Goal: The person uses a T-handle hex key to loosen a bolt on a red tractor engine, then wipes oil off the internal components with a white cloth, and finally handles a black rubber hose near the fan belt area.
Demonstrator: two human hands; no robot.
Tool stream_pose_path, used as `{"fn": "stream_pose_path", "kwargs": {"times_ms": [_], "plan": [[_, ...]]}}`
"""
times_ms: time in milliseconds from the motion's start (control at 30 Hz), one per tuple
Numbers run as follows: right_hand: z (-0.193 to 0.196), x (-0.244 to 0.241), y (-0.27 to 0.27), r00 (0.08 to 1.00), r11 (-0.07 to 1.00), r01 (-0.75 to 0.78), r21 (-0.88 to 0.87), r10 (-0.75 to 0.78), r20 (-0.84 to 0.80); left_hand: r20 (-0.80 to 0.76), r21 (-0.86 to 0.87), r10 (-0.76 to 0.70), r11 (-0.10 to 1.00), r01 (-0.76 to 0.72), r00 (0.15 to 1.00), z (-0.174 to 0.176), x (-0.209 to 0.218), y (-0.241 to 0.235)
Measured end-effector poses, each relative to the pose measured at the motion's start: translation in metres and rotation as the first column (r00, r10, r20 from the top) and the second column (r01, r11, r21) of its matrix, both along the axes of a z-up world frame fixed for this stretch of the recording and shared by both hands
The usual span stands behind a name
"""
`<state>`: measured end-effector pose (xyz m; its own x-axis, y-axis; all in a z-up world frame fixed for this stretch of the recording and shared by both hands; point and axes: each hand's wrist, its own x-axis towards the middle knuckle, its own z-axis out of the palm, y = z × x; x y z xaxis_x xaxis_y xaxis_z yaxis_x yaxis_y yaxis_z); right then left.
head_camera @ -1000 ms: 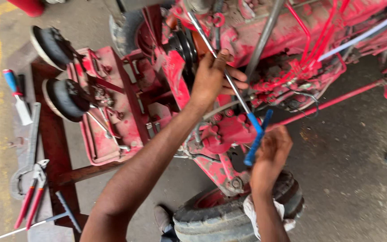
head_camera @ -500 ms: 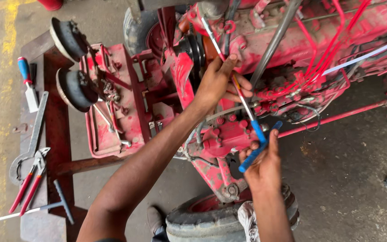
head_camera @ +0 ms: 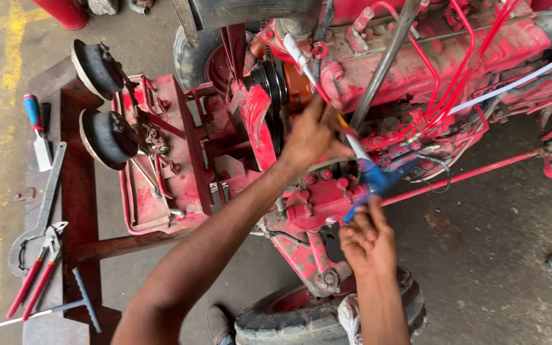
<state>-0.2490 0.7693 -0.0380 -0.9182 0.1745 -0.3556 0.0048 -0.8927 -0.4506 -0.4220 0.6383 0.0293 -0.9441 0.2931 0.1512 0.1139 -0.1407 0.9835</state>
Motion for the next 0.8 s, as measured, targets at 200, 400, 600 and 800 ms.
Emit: {"fn": "stream_pose_path", "kwargs": {"times_ms": [200,400,600,800], "plan": [[0.029,0.042,-0.007,0.892,0.539,0.384,0.75,-0.427,-0.149,0.236,0.084,-0.052,0.996,0.033,0.97,0.007,0.023,-0.003],[0.05,0.033,-0.004,0.894,-0.575,0.39,0.719,0.048,-0.446,0.153,0.084,0.073,0.993,-0.087,0.986,0.032,0.028,0.001],[0.022,0.009,-0.009,0.928,-0.175,0.372,0.911,0.062,-0.367,0.21,0.081,0.102,0.989,-0.121,0.973,0.023,0.034,-0.003],[0.005,0.011,-0.023,0.936,0.201,0.339,0.919,0.022,-0.35,0.116,0.039,0.11,0.993,-0.115,0.987,0.02,0.03,-0.014]]}}
